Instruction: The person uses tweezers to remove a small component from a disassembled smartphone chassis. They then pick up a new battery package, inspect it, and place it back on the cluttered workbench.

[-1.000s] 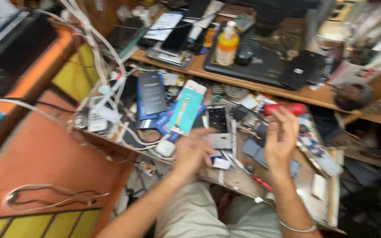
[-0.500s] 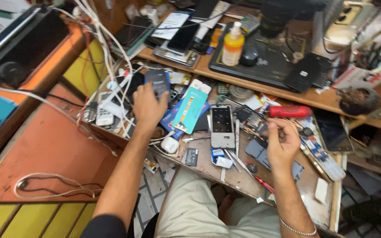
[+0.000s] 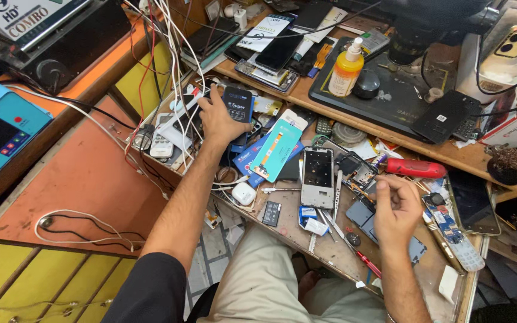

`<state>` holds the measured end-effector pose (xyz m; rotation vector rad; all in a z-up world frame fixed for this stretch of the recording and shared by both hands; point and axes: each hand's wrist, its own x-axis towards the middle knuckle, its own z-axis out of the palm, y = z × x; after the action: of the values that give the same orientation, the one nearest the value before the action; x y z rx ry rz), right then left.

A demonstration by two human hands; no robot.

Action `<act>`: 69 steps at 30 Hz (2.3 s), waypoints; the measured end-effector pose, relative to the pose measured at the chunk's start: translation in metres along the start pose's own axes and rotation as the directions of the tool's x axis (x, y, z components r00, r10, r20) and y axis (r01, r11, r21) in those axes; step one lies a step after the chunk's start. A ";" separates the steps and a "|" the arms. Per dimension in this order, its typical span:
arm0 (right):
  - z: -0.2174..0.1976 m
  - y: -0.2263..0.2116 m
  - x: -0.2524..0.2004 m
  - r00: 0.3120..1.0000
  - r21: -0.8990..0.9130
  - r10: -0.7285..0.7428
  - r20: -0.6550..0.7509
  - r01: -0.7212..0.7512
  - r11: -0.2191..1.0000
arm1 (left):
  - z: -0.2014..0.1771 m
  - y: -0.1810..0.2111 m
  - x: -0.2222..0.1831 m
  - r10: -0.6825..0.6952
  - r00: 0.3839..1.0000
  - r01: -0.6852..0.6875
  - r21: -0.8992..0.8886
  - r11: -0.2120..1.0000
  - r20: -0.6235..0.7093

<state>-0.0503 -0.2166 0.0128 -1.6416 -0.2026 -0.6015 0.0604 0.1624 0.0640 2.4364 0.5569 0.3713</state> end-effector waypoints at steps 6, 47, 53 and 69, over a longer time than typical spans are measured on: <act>0.000 0.004 0.001 1.000 -0.018 0.020 -0.005 -0.020 1.000 | 0.010 -0.003 -0.002 0.089 0.996 -0.087 0.068 0.994 -0.026; 0.132 0.016 0.044 0.866 0.395 0.374 0.331 -0.487 0.779 | 0.087 0.056 -0.037 0.431 0.796 0.336 -0.902 0.270 0.425; 0.131 0.027 0.042 0.856 0.426 0.393 0.337 -0.511 0.747 | 0.106 0.042 -0.036 0.377 0.726 0.615 -0.788 0.017 0.575; 0.125 0.027 0.044 0.823 0.451 0.404 0.398 -0.560 0.695 | 0.118 0.033 -0.036 0.489 0.674 0.641 -0.768 -0.012 0.554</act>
<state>0.0331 -0.1099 0.0050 -1.1205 -0.1104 0.1084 0.0842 0.0626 -0.0121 0.7391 -0.0787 -0.3213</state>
